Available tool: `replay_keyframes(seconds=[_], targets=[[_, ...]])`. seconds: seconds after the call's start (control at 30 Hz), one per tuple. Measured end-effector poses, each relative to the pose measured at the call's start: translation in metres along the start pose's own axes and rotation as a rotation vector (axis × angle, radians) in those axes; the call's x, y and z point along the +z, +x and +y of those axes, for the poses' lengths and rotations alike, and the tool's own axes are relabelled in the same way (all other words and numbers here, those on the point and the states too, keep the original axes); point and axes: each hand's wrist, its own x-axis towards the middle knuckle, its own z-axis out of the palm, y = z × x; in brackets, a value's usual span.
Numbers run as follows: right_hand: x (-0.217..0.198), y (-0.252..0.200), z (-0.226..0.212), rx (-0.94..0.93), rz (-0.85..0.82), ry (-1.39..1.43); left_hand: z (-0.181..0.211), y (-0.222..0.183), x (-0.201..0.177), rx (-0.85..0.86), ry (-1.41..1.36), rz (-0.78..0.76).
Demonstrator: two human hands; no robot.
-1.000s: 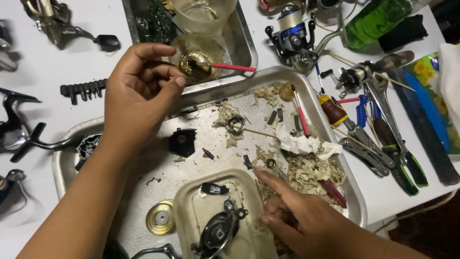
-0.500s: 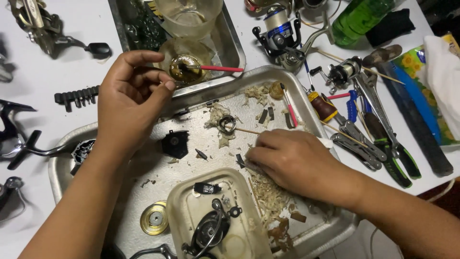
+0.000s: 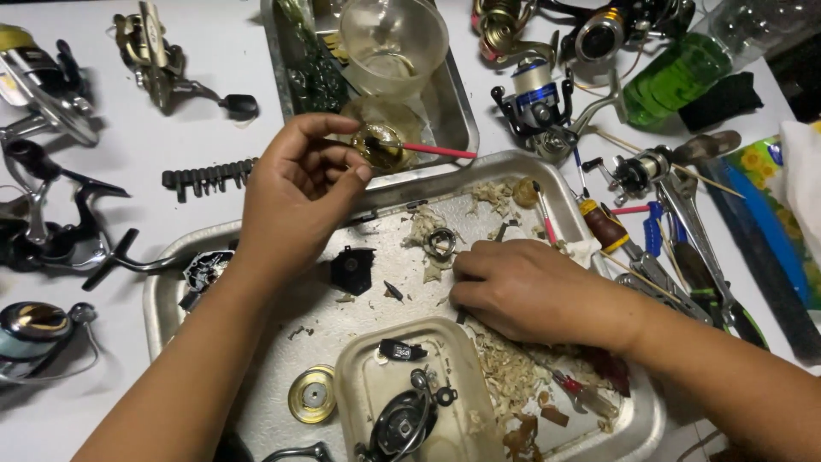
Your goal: Securing screws and assembling internal components of a fishing reel on a workbench.
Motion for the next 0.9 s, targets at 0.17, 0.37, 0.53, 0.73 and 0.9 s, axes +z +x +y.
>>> replay_keyframes(seconds=[0.17,0.37,0.53,0.73,0.9], targets=[[0.003,-0.004,-0.004,-0.003,0.029,0.029,0.001,-0.001,0.003,-0.061,-0.031,0.005],[0.014,-0.02,0.016,0.11,0.256,0.189,-0.026,-0.003,0.013,0.033,-0.278,0.001],[-0.019,-0.012,0.012,0.258,0.491,0.378,-0.027,-0.007,0.028,-0.047,-0.38,-0.02],[-0.052,0.009,-0.001,0.31,0.742,0.511,-0.013,-0.02,0.037,-0.181,-0.445,-0.017],[-0.041,0.025,0.004,0.344,0.848,0.75,-0.005,-0.027,0.041,-0.209,-0.454,-0.06]])
